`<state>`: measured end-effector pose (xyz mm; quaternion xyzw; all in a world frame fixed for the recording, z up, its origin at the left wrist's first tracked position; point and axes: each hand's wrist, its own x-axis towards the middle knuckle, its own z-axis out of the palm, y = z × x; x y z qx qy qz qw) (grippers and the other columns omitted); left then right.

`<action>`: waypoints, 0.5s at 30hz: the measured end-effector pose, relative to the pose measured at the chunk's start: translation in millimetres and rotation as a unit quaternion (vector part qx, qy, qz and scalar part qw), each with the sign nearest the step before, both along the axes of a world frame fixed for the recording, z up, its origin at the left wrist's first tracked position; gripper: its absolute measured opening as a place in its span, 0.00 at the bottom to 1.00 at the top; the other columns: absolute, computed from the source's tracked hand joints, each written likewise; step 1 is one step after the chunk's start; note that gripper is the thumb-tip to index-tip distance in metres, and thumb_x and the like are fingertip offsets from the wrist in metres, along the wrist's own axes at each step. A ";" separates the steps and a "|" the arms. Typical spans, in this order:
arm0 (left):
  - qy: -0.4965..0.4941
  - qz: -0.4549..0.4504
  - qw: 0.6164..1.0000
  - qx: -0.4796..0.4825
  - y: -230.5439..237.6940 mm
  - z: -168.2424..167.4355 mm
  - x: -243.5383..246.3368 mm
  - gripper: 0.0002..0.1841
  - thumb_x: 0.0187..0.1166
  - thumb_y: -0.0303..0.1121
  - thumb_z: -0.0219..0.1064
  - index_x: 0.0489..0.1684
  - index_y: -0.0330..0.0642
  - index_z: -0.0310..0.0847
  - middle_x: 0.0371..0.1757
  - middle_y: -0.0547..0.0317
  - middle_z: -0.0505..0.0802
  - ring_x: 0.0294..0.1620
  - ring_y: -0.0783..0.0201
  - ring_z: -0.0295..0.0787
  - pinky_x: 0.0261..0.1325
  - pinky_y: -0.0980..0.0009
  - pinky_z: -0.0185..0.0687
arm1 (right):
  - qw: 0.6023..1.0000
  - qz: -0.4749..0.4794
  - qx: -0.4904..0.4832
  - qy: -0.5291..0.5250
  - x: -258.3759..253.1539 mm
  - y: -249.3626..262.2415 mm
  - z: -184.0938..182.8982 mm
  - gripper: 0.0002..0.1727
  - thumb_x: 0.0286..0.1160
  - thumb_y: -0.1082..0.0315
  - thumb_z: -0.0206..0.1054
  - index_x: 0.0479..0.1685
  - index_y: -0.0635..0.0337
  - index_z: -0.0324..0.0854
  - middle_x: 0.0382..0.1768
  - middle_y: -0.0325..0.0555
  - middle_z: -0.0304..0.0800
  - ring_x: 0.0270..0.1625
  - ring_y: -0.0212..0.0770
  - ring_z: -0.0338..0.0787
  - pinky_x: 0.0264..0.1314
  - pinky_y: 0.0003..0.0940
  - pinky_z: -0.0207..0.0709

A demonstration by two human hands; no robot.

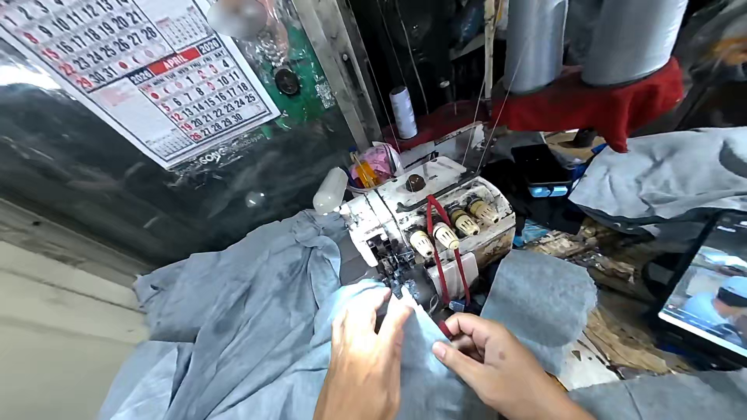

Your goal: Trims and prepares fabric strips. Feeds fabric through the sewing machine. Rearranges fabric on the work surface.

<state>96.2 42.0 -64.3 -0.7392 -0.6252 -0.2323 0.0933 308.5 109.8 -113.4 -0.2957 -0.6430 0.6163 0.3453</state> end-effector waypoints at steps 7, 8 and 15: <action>-0.032 0.015 0.999 -0.012 -4.7 21.5 -10.3 0.20 0.89 0.48 0.50 0.68 0.72 0.87 0.86 0.53 0.76 0.90 0.44 0.62 0.85 0.29 0.55 | 0.999 0.043 0.006 0.018 -6.0 5.2 10.7 0.18 0.84 0.51 0.67 0.32 0.55 0.82 0.18 0.37 0.79 0.18 0.32 0.78 0.20 0.29 0.71; -0.048 0.013 0.999 -0.020 -10.7 35.8 -14.4 0.19 0.88 0.48 0.52 0.67 0.72 0.87 0.86 0.57 0.76 0.89 0.47 0.63 0.84 0.32 0.58 | 0.999 0.034 0.013 0.006 -13.6 8.4 11.8 0.20 0.84 0.49 0.66 0.27 0.54 0.80 0.15 0.35 0.74 0.17 0.32 0.73 0.19 0.29 0.66; -0.234 0.023 0.970 -0.064 -76.1 37.7 -45.0 0.13 0.87 0.34 0.62 0.60 0.37 0.87 0.52 0.53 0.93 0.53 0.63 0.91 0.55 0.62 0.91 | 0.979 0.200 -0.009 -0.035 16.7 8.4 6.4 0.16 0.88 0.52 0.62 0.45 0.55 0.87 0.27 0.40 0.86 0.26 0.34 0.83 0.29 0.33 0.80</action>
